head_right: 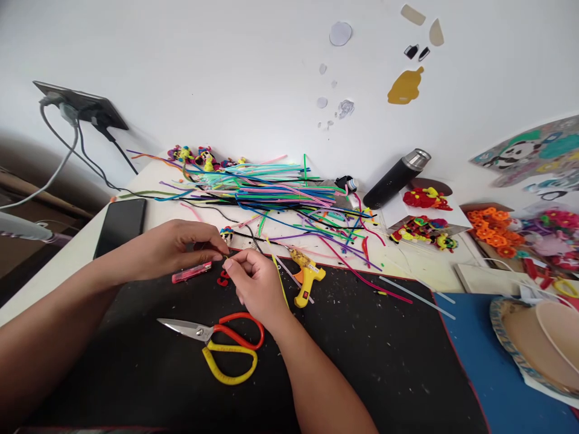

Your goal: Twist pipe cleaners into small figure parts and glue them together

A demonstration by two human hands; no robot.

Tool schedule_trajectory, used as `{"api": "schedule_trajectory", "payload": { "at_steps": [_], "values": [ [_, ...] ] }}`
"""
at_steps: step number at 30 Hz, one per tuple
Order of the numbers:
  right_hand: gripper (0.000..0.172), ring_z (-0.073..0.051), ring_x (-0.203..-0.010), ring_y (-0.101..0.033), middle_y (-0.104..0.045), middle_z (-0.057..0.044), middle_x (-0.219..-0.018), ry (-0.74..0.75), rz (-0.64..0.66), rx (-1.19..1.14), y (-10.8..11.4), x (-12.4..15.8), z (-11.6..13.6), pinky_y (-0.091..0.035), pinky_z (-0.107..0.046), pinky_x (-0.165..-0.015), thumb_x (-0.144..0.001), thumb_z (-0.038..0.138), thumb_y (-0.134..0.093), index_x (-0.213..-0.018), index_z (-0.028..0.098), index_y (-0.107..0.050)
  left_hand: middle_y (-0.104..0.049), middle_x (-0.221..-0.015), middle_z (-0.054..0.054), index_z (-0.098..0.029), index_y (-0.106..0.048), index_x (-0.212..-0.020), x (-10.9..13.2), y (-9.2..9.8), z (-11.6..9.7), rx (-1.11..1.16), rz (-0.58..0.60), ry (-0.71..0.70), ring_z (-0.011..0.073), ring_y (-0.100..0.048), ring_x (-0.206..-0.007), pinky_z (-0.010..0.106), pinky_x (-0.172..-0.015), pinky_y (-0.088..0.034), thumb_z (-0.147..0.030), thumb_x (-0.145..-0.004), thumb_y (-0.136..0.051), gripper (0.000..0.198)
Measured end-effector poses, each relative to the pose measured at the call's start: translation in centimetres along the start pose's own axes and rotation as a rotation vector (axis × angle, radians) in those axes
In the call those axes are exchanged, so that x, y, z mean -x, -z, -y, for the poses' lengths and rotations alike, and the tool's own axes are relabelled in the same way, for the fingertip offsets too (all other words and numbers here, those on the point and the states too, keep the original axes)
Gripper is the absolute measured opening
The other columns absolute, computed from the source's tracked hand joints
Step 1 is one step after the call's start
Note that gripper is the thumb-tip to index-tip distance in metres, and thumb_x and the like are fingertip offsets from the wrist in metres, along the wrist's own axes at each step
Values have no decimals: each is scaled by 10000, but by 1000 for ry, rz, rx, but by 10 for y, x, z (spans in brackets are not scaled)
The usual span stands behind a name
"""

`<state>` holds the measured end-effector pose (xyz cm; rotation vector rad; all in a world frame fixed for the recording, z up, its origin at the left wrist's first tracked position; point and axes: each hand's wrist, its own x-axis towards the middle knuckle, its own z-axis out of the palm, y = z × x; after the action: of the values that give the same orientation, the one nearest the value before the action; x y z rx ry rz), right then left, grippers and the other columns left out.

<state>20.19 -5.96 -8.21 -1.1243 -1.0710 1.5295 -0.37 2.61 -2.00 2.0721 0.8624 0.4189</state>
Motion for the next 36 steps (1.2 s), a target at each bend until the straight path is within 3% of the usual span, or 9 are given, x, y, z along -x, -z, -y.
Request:
{"api": "schedule_trajectory", "payload": {
  "at_steps": [4, 11, 36],
  "values": [
    [355, -57, -333, -328, -387, 142, -452, -44, 45, -161, 1, -2, 1, -223, -214, -369, -888, 522, -805, -827, 200, -669, -814, -897, 37, -199, -810, -1010, -2, -2, 2, 0, 22, -111, 166, -733, -796, 213, -732, -514, -344, -1017, -674, 199],
    [322, -43, -333, -273, -384, 142, -434, -93, 118, -312, 0, -1, 3, -229, -203, -358, -875, 463, -841, -814, 178, -703, -827, -911, 28, -202, -814, -1021, -4, -5, 7, 108, -5, -187, 157, -765, -817, 194, -756, -548, -307, -1010, -720, 142],
    [314, -38, -336, -256, -366, 151, -430, -157, 134, -375, -3, 1, 3, -190, -194, -355, -840, 431, -873, -783, 191, -680, -811, -832, 20, -188, -791, -934, -4, -5, 7, 97, 47, -81, 160, -731, -741, 211, -710, -531, -366, -977, -735, 191]
  ]
}}
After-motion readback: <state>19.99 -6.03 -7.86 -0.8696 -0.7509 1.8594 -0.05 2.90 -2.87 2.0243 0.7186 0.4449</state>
